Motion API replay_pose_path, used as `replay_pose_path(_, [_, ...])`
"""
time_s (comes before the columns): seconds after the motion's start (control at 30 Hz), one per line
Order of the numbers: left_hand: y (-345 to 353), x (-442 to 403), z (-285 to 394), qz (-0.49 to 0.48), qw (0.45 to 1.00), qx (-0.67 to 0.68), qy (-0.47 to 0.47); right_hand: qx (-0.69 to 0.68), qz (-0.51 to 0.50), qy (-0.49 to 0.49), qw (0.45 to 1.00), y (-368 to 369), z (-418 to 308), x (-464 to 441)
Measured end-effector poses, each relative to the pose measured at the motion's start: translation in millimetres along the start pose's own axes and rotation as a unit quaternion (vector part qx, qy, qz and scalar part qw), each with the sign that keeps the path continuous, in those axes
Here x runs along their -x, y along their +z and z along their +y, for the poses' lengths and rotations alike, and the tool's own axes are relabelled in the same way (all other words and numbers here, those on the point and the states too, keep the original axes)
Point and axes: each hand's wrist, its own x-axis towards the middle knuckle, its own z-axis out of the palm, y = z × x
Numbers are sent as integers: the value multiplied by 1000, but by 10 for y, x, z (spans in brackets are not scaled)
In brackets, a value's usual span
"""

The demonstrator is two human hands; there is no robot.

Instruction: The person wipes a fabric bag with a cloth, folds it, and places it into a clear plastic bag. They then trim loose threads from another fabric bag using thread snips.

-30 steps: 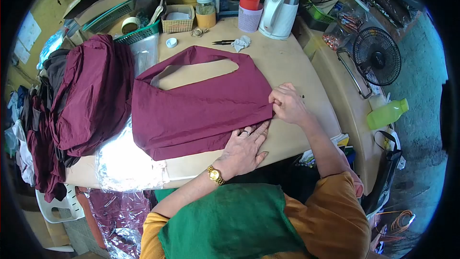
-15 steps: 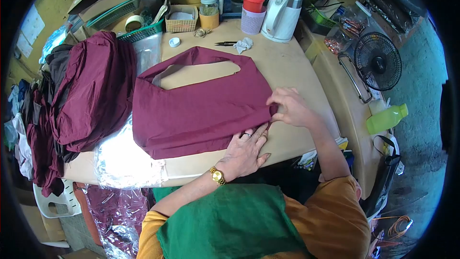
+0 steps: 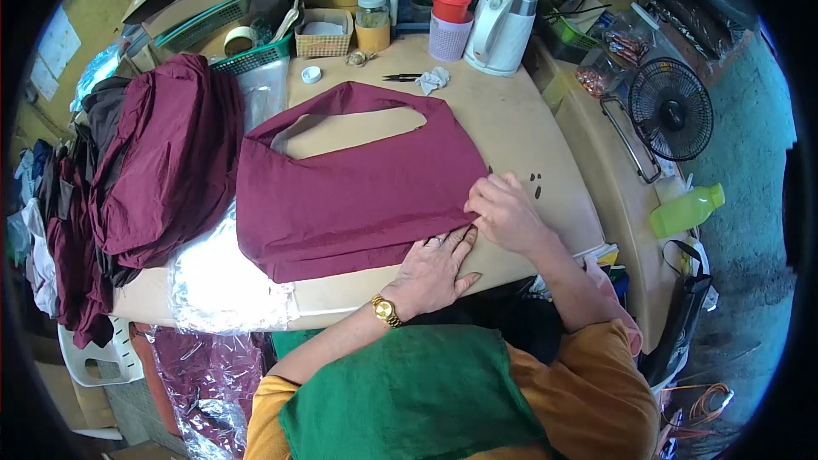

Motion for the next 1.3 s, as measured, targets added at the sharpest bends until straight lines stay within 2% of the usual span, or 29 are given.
replay_pose_path(0.03, [26, 20, -22, 37, 999, 27, 11, -1, -1, -2, 1000, 27, -40, 41])
replay_pose_path(0.1, [16, 51, -5, 35, 999, 23, 0, 3, 74, 42, 996, 70, -107, 145])
replay_pose_path(0.13, [2, 59, 12, 32, 999, 19, -9, 2, 71, 42, 997, 127, -124, 197])
replay_pose_path(0.2, [11, 44, 13, 30, 999, 37, -7, -9, 162, 56, 985, 230, -141, 285])
replay_pose_path(0.3, [21, 67, -36, 22, 997, 74, 12, 20, 199, 42, 979, 222, -194, 317])
replay_pose_path(0.37, [40, 87, -49, 15, 995, 99, 29, 19, 200, 50, 978, 236, -170, 349])
replay_pose_path(0.43, [62, 120, -40, 42, 998, 38, 33, 15, 199, 57, 978, 276, -176, 374])
replay_pose_path(0.53, [115, 114, -5, 15, 998, 64, 4, 10, 196, 52, 979, 365, -229, 386])
replay_pose_path(0.6, [108, 113, 19, 13, 998, 63, -3, -72, 124, 131, 981, 405, -238, 383])
replay_pose_path(0.63, [102, 110, 24, 12, 998, 62, -10, -75, 123, 125, 982, 267, -247, 322])
replay_pose_path(0.7, [113, 81, 56, 23, 997, 75, -20, -149, 15, 174, 973, -117, -275, 159])
replay_pose_path(0.73, [122, 65, 80, 33, 995, 89, -22, -159, 12, 163, 974, -147, -313, 6])
replay_pose_path(0.8, [162, 1, 165, 15, 993, 110, -46, -326, 192, 258, 889, -81, -411, -349])
replay_pose_path(0.83, [145, 4, 154, -2, 989, 135, -55, -345, 185, 242, 888, 65, -403, -477])
replay_pose_path(0.9, [61, 85, 84, -12, 985, 157, -72, -92, 98, 228, 964, 537, -234, -595])
replay_pose_path(0.93, [11, 123, 26, -20, 979, 192, -64, -56, 13, 224, 973, 815, -79, -499])
replay_pose_path(0.97, [-43, 220, -76, -15, 979, 187, -76, -63, 13, 212, 975, 823, -87, -520])
replay_pose_path(1.03, [-211, 632, -299, 55, 975, 181, -113, 39, -64, 230, 970, 767, -149, -525])
replay_pose_path(1.1, [-563, 1188, -584, 24, 950, 177, -257, 19, -68, 234, 970, 743, -149, -544])
replay_pose_path(1.17, [-689, 1722, -824, 288, 899, 153, -293, 31, -89, 242, 966, 718, -190, -555])
replay_pose_path(1.23, [-865, 1973, -845, 359, 828, 149, -404, 22, -90, 235, 968, 719, -200, -561])
replay_pose_path(1.27, [-916, 1977, -853, 373, 835, 91, -395, 20, -89, 229, 969, 724, -189, -551])
replay_pose_path(1.3, [-927, 1951, -884, 376, 832, 91, -398, 20, -89, 223, 971, 722, -167, -539])
